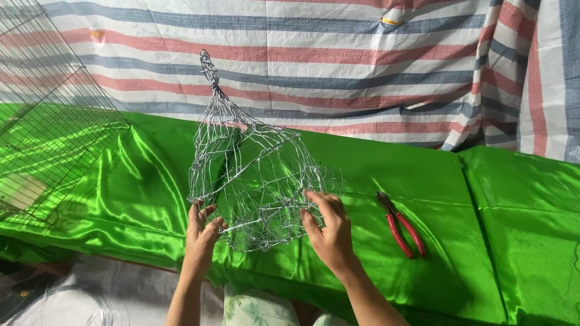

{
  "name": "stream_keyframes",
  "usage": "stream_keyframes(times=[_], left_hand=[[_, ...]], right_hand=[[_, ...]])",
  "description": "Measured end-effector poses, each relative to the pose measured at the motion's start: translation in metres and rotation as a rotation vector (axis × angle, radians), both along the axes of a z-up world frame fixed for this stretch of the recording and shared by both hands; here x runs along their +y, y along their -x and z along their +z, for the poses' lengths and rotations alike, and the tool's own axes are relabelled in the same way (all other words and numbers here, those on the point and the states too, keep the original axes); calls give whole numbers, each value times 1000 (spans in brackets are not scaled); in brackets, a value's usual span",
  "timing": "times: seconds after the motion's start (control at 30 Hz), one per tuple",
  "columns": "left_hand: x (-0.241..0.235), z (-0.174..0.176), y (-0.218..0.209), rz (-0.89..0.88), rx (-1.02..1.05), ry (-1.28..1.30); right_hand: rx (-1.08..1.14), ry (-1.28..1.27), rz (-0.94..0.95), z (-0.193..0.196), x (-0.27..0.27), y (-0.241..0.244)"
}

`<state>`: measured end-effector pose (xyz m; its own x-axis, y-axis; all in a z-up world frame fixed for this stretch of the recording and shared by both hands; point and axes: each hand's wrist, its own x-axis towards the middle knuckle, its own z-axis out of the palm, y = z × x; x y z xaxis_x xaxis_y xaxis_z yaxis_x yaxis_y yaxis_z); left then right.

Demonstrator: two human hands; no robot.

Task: The person is shaping and finishing a wire mesh basket or cage, using pliers to cut and bend wire ends.

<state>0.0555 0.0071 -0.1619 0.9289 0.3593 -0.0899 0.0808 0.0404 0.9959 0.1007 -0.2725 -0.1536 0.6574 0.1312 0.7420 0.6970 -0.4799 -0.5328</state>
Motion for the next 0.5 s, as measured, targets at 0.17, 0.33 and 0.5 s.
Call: stream_keyframes(times=[0.17,0.33,0.5], left_hand=[[1,3,1,-7,15,-7],[7,-5,-1,-26,12,9],[7,-4,-5,-24,-11,69]], right_hand=[[-39,22,-2,-3,0,2],[130,-18,-45,3,-10,-1],[264,-77,132,5,-15,0]])
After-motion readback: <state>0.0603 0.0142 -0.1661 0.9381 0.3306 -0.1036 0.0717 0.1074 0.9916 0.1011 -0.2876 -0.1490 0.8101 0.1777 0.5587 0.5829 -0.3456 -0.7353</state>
